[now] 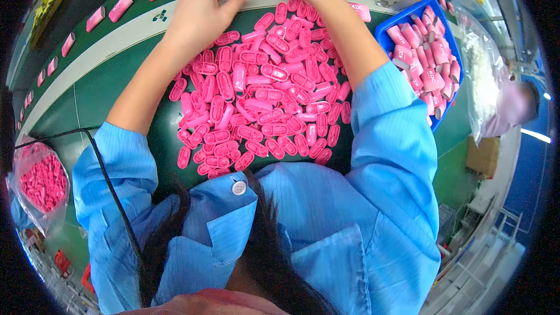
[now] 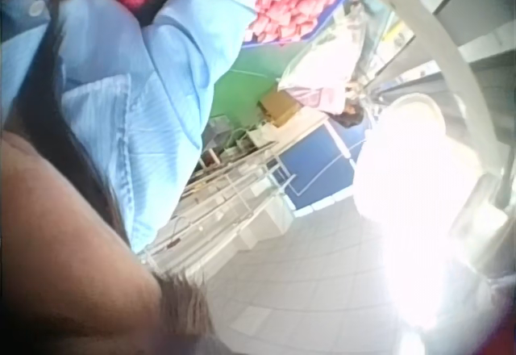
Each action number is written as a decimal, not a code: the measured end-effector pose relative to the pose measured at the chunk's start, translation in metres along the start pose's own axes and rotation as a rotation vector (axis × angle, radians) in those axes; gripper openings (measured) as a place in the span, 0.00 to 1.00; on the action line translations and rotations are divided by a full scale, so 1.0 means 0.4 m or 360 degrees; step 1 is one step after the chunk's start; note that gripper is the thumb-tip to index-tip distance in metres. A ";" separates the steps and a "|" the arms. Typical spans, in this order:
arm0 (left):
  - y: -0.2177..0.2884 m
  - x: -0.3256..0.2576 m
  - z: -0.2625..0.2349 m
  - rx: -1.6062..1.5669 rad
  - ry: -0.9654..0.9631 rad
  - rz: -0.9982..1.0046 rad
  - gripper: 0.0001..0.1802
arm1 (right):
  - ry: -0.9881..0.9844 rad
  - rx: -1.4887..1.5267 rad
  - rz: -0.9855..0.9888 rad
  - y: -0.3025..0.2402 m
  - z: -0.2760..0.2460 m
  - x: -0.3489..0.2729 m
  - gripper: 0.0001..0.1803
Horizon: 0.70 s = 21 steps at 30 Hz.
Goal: The person repeatedly picks up pink plastic components from a large pile on a green table and inserts them into pink rectangular casings labeled 'KDC'. The person handles the items one at a time, placing the assembled units in a line on the table.
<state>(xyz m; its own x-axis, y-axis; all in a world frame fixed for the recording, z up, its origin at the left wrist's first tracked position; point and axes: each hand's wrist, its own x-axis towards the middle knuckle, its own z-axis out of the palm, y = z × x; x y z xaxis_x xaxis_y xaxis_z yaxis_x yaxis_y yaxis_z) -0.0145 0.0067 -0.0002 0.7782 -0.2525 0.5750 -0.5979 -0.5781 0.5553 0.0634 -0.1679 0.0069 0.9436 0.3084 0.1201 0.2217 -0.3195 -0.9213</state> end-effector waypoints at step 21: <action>-0.011 0.003 -0.013 -0.0700 -0.0363 -0.0693 0.20 | 0.0046 0.0550 0.0053 -0.083 -0.010 -0.150 0.14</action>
<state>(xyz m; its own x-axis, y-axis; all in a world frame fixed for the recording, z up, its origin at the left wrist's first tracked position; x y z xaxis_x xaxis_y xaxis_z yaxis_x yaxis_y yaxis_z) -0.0121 0.0127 0.0011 0.9590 -0.2533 0.1271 -0.2041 -0.3060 0.9299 0.0004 -0.1795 0.0317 0.9567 0.2756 0.0936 0.0990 -0.0054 -0.9951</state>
